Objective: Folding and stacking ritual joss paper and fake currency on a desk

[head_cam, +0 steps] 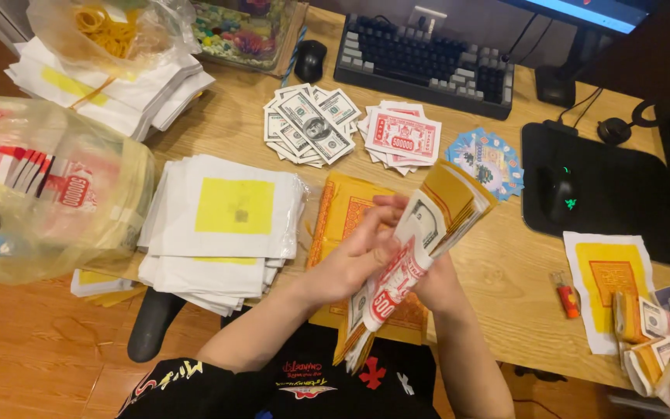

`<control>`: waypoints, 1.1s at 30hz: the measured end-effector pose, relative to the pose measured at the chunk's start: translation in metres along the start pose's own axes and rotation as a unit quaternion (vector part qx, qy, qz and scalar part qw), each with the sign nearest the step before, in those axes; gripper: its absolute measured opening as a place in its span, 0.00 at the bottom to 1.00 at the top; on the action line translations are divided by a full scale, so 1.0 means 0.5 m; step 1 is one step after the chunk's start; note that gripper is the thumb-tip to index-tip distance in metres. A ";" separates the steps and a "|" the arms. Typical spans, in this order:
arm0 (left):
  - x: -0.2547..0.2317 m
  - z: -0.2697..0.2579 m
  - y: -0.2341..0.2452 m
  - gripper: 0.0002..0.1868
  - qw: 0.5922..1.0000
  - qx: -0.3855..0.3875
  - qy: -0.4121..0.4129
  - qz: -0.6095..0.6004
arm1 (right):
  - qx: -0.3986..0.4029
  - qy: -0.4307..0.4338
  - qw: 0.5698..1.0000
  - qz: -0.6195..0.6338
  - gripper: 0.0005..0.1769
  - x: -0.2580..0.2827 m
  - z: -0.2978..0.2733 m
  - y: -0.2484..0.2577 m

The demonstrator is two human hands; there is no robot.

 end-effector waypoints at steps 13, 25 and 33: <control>-0.068 -0.022 0.005 0.25 0.977 -0.201 -0.046 0.047 | -0.214 0.028 0.967 -0.136 0.35 -0.084 -0.074 0.074; -0.062 -0.018 0.000 0.16 0.891 -0.271 0.036 0.363 | -0.227 -0.005 0.944 -0.238 0.14 -0.021 -0.023 0.026; -0.173 -0.003 0.052 0.26 0.865 -0.217 0.050 0.449 | -0.320 0.004 0.931 -0.177 0.14 0.002 -0.019 0.042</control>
Point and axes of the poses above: each hand's wrist, its own z-axis towards the middle knuckle, its own y-axis out of the back of the hand, x = y × z, the point moved 3 cm from there along z, towards the middle knuckle, and after that the axes turned 14 degrees about y, right-handed, at the moved point
